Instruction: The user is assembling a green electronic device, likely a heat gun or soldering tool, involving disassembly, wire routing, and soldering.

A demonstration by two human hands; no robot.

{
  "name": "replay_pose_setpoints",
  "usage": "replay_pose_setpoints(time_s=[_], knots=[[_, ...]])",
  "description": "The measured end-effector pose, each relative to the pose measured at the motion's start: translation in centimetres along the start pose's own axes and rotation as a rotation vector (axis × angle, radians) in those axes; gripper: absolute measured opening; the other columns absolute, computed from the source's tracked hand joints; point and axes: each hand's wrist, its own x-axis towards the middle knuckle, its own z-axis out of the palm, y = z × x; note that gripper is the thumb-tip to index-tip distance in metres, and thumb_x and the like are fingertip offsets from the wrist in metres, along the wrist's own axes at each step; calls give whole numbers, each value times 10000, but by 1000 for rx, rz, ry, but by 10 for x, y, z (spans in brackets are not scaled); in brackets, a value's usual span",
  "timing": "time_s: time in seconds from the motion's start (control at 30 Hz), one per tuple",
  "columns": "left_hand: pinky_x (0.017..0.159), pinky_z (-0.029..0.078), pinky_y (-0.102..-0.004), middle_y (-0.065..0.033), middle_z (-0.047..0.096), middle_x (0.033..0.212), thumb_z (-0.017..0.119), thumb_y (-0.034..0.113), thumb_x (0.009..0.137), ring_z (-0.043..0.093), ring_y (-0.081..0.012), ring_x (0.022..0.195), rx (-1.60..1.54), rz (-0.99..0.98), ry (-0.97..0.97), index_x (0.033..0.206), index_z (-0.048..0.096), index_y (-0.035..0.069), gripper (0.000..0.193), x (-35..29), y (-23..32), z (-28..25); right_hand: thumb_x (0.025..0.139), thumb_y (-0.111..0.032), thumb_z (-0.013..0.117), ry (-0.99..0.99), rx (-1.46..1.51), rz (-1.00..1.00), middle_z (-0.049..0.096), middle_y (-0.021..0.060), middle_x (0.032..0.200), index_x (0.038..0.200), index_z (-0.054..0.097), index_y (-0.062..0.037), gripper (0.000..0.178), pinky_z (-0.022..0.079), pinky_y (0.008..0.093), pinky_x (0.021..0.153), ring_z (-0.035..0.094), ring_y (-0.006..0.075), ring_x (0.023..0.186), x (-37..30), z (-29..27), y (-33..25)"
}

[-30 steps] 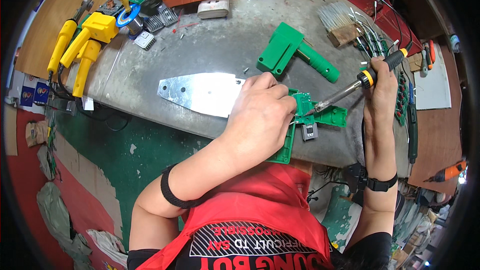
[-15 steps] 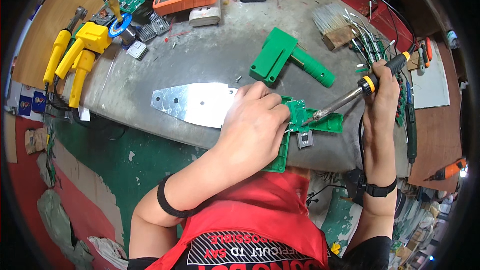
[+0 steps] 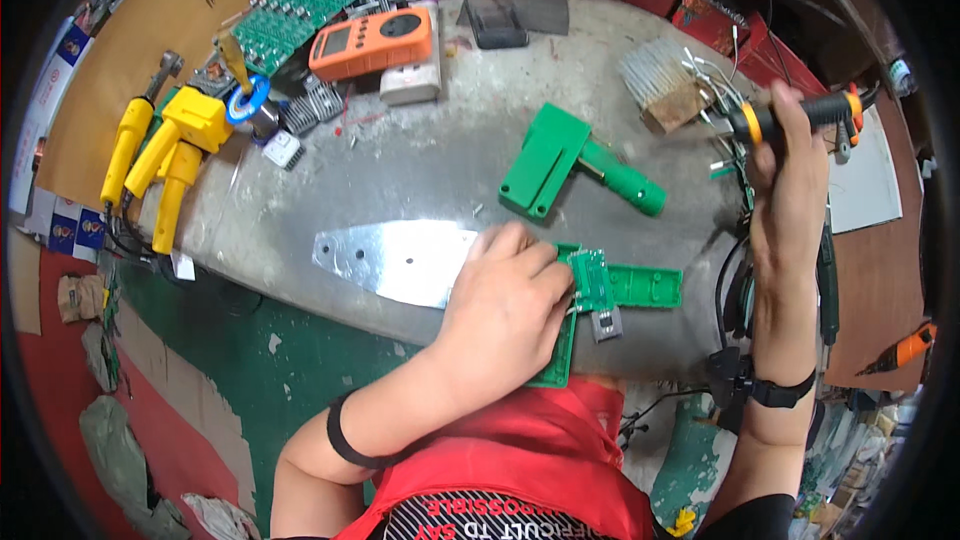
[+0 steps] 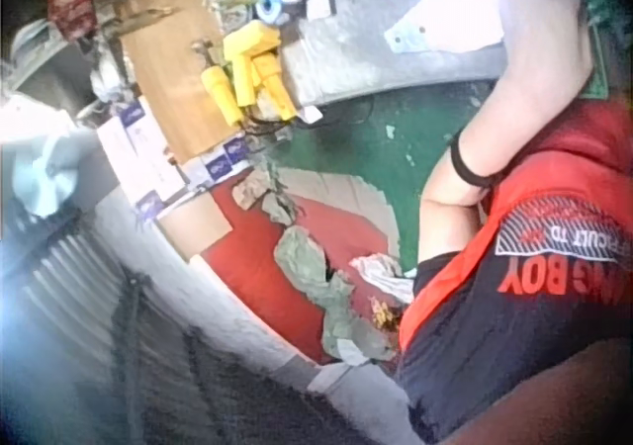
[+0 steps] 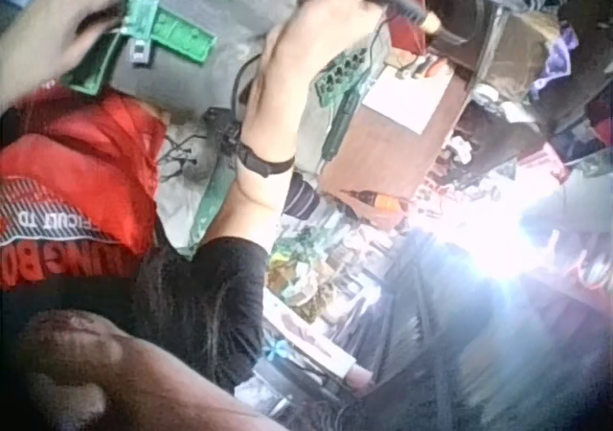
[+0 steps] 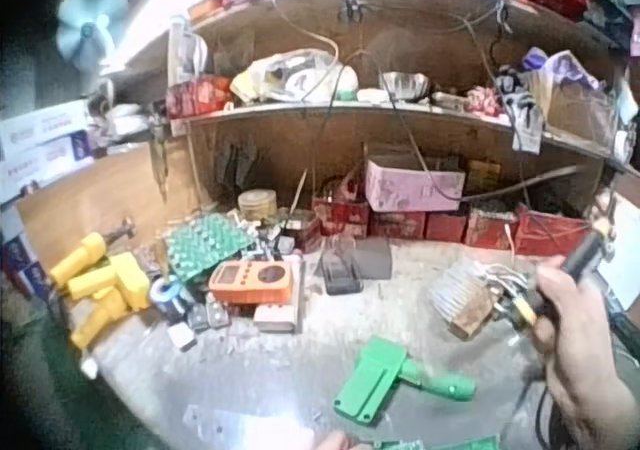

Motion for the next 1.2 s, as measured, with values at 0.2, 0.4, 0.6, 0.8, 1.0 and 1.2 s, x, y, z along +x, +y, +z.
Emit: replay_pose_setpoints(time_s=[0.2,0.4,0.6,0.8,1.0,1.2], knots=[[761,426,-405,-86,544,792,701,79,685,517,-298,837,-5,-1,15,768,617,51,121,-4,2,-1,870,-249,691,-361,-101,-314,654,10,789,977,664,-39,237,464,244,652,577,94,687,46,110,7],[794,427,-408,-85,560,819,688,96,712,527,-289,881,-9,30,30,806,608,45,133,-7,4,3,830,-128,686,-423,-206,-516,691,139,974,1106,624,-22,302,491,315,803,638,185,841,75,156,63],[805,426,-408,-82,564,846,676,87,702,524,-285,904,-26,-3,-26,812,592,45,144,-10,0,-1,792,-27,600,-682,-717,-394,585,174,1252,1360,458,-48,585,440,348,977,543,262,1197,52,97,58],[783,422,-415,-92,553,840,668,58,676,509,-309,875,5,1,-75,813,579,46,164,-3,-1,2,593,-133,805,-1022,-819,-317,502,151,1341,1321,496,-46,797,358,434,1053,446,328,1282,-70,-11,0],[761,410,-407,-77,569,791,694,15,690,531,-303,840,-8,2,-66,793,603,59,144,4,-3,-7,594,-225,826,-1016,-904,-436,447,120,1401,1369,437,-71,881,320,478,1076,400,338,1313,-92,-17,33],[750,410,-397,-71,575,793,703,9,683,532,-293,838,14,-16,-73,793,607,55,153,2,2,-2,621,-274,803,-1013,-768,-557,518,138,1286,1299,500,-54,774,361,489,1042,476,335,1234,-87,-18,48]])
